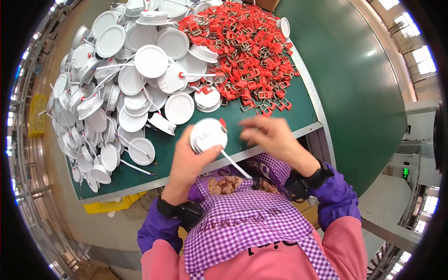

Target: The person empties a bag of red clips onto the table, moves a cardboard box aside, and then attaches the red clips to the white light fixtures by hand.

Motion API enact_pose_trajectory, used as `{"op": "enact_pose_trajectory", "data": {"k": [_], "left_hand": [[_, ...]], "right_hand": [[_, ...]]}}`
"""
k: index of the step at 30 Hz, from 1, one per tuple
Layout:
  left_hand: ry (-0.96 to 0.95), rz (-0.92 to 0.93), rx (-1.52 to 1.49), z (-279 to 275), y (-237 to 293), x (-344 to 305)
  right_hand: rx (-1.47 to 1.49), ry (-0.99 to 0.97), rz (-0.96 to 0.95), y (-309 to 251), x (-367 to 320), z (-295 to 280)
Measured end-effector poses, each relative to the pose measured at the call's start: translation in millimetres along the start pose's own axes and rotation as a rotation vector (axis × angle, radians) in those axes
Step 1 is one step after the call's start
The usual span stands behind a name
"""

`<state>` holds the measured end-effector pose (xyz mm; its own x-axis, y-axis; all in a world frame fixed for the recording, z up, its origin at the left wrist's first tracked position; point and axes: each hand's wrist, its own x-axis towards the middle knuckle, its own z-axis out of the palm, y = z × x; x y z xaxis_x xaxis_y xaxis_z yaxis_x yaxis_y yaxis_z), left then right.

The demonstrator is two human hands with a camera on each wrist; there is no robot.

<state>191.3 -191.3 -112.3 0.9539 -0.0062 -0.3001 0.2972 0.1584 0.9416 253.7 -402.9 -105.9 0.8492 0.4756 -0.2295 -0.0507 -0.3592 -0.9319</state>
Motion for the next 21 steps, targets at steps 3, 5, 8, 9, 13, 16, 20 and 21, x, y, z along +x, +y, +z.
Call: {"op": "enact_pose_trajectory", "data": {"k": [3, 5, 8, 9, 13, 16, 20, 21], "left_hand": [[0.037, 0.052, -0.143, -14.3, 5.9, 5.1], [0.005, 0.013, -0.142, -21.3, 4.2, 7.2], [-0.029, 0.0, -0.495, -12.9, 7.4, 6.3], [-0.114, -0.068, -0.587, -10.5, 12.7, 3.5], [-0.221, -0.201, -0.621, -10.0, -1.5, 5.0], [-0.205, -0.238, -0.52, -2.4, -0.5, 7.9], [-0.278, -0.3, -0.274, -0.3, 0.1, 10.7], [-0.285, -0.304, -0.182, 3.8, 3.5, 10.3]], "right_hand": [[-0.695, 0.36, -0.24, 15.0, 14.7, -22.5], [-0.751, 0.337, -0.234, 18.3, 18.1, -27.0], [-0.822, 0.262, -0.182, 21.8, 20.5, -28.7], [-0.795, 0.252, -0.169, 20.0, 20.8, -27.5], [-0.68, 0.194, -0.24, 20.3, 26.1, -29.1], [-0.636, 0.105, -0.157, 12.2, 28.2, -32.3], [-0.23, 0.205, -0.059, -10.1, 18.9, -20.8], [-0.122, 0.191, -0.053, -15.7, 15.4, -17.0]]}}
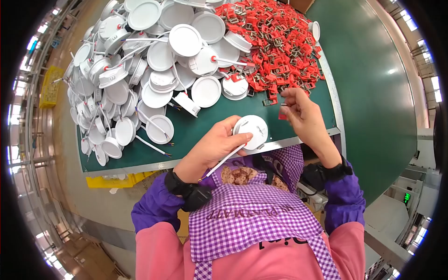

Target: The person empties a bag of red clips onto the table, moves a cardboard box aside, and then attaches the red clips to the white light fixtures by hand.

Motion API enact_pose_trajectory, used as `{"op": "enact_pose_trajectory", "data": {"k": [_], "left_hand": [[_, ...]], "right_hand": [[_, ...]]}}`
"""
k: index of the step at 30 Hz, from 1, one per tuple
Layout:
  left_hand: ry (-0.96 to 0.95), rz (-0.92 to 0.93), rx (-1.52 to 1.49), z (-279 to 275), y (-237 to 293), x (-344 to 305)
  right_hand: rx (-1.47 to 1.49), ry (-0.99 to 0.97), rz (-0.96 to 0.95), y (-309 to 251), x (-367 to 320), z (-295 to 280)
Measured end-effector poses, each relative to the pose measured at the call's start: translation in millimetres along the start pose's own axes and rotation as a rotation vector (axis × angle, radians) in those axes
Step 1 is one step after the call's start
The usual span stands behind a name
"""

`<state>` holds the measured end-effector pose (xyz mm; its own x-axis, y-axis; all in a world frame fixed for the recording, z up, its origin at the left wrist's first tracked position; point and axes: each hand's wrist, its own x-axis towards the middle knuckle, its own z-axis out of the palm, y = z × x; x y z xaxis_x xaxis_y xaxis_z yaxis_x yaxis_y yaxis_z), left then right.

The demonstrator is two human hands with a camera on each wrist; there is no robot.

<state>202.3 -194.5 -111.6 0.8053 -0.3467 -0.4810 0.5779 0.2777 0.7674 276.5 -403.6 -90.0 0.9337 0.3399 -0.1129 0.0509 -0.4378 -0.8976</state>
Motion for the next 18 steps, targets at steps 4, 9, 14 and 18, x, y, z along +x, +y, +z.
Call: {"op": "enact_pose_trajectory", "data": {"k": [4, 9, 14, 18], "left_hand": [[-0.012, 0.011, 0.165, 7.2, 0.9, 3.3], [0.002, -0.013, 0.246, 7.5, 9.2, 4.2], [0.038, -0.005, 0.409, 5.5, 13.5, 7.8], [0.035, -0.003, 0.398, 9.0, 11.1, 8.4]], "right_hand": [[0.093, -0.012, -0.298, -6.1, -11.5, 16.7], [-0.159, -0.019, -0.497, -5.0, -22.6, 26.7], [-0.27, -0.019, -0.488, -5.8, -31.9, 29.0], [-0.35, -0.052, -0.506, -11.6, -32.1, 24.5]]}}
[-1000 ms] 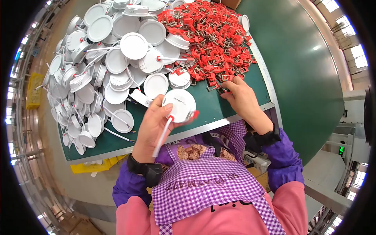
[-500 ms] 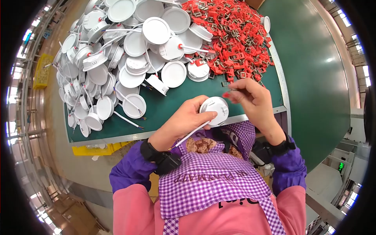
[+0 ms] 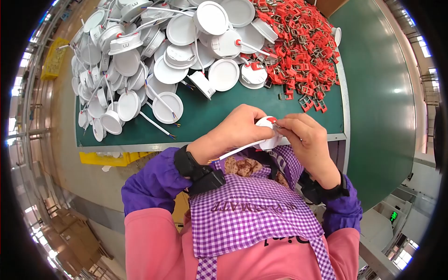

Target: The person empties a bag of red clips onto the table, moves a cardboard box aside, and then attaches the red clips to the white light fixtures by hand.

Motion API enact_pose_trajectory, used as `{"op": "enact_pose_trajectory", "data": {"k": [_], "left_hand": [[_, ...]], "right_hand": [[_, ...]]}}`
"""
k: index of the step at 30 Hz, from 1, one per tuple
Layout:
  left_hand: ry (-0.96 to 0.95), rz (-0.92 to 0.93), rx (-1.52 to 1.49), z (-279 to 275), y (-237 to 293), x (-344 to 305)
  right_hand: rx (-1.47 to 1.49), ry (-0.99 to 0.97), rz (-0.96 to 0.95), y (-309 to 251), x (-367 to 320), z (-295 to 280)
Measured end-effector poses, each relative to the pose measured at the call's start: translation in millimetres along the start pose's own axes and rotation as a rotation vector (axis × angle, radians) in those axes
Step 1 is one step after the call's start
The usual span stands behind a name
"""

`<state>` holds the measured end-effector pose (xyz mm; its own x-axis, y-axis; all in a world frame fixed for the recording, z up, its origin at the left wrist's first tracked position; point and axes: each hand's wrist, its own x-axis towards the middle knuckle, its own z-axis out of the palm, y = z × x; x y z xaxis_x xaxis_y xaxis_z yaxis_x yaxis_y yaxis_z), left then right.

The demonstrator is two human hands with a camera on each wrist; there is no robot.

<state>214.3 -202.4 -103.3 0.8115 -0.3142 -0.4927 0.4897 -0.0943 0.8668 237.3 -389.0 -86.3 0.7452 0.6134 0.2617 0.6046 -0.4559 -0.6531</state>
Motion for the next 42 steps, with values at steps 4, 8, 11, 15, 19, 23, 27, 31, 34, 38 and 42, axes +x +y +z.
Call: {"op": "enact_pose_trajectory", "data": {"k": [4, 8, 11, 15, 19, 23, 27, 31, 34, 38, 42], "left_hand": [[0.027, 0.023, 0.082, 4.2, -4.9, 2.0], [0.108, 0.111, 0.052, 6.8, -11.4, 5.9], [0.136, 0.133, 0.049, 7.2, -10.2, 5.3], [0.138, 0.17, 0.137, 7.2, -6.2, 0.9], [0.178, 0.199, 0.147, 7.8, 0.4, -1.8], [0.229, 0.258, 0.219, 7.3, 2.3, -4.5], [0.232, 0.278, 0.248, 6.8, 1.7, -3.6], [0.209, 0.264, 0.223, 5.5, 0.9, -1.4], [0.212, 0.258, 0.197, 6.6, -3.7, 1.5], [0.214, 0.275, 0.298, 4.1, -4.4, -0.1], [0.104, 0.215, 0.05, 3.7, -11.5, 3.2]], "right_hand": [[-0.123, -0.027, -0.061, -3.6, -1.5, -0.9], [-0.258, 0.004, -0.138, -12.4, -3.1, -1.5], [-0.273, 0.055, -0.18, -14.2, -3.7, 0.2], [-0.268, 0.051, -0.199, -13.3, -5.4, 0.3], [-0.319, 0.091, -0.215, -13.8, -5.9, 0.8], [-0.273, 0.162, -0.196, -10.2, -9.2, 5.6], [-0.026, 0.156, 0.011, -8.3, -7.9, 2.0], [0.683, 0.124, 0.504, -2.2, -4.2, 1.4], [0.996, 0.119, 0.677, 7.8, -0.4, -5.4], [1.139, 0.194, 0.672, 19.3, 2.3, -11.1], [0.916, 0.145, 0.547, 26.1, -1.0, -10.3]]}}
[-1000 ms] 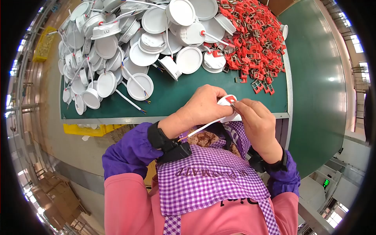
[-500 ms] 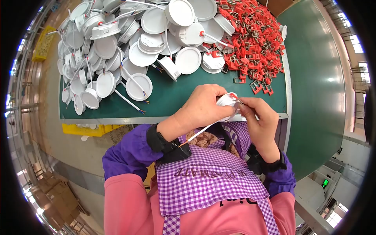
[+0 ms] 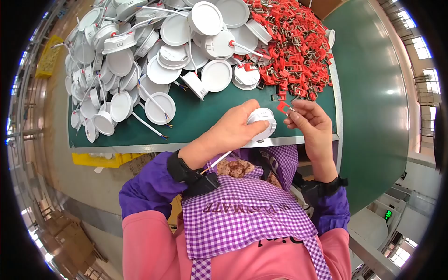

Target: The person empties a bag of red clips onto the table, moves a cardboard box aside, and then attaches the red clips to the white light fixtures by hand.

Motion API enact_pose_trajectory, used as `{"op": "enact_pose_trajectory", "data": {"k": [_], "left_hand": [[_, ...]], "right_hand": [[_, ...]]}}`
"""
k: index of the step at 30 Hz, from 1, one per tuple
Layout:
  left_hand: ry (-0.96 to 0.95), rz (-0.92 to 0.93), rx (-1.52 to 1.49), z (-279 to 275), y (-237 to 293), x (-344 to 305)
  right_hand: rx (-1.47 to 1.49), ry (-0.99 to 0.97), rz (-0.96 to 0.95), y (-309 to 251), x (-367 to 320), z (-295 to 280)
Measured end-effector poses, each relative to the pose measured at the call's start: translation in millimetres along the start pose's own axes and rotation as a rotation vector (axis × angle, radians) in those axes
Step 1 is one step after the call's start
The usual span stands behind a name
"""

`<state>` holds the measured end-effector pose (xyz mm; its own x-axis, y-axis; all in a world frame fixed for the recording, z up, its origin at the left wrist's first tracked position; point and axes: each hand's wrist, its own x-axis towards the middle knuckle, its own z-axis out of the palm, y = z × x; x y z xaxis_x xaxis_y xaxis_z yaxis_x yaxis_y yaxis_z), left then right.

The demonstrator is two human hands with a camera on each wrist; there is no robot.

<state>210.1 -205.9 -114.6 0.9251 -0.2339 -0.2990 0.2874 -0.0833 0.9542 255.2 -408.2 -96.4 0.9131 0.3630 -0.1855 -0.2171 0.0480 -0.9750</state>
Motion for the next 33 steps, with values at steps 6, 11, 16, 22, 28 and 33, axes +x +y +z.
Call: {"op": "enact_pose_trajectory", "data": {"k": [6, 11, 16, 22, 28, 33], "left_hand": [[-0.003, 0.006, 0.044, 2.2, -0.3, 0.4], [0.001, 0.028, 0.201, 2.3, 3.6, 0.1], [0.017, 0.038, 0.299, 5.2, 4.2, 1.6], [0.04, 0.078, 0.422, 3.3, 5.3, 9.0], [-0.199, -0.233, -0.153, -7.2, 1.0, 26.1], [-0.306, -0.181, -1.046, -4.6, -8.2, 21.0]], "right_hand": [[-0.224, 0.027, -0.088, 0.8, -6.1, 12.7], [-0.421, -0.031, -0.118, 1.7, -3.5, 12.8], [-0.754, -0.139, -0.374, -6.7, -6.4, 17.9], [-0.945, 0.002, -0.599, -11.6, -3.3, 20.7], [-0.311, -0.013, -0.167, 27.3, 8.4, 19.2], [-0.186, 0.242, -0.188, 18.3, 26.8, 13.2]]}}
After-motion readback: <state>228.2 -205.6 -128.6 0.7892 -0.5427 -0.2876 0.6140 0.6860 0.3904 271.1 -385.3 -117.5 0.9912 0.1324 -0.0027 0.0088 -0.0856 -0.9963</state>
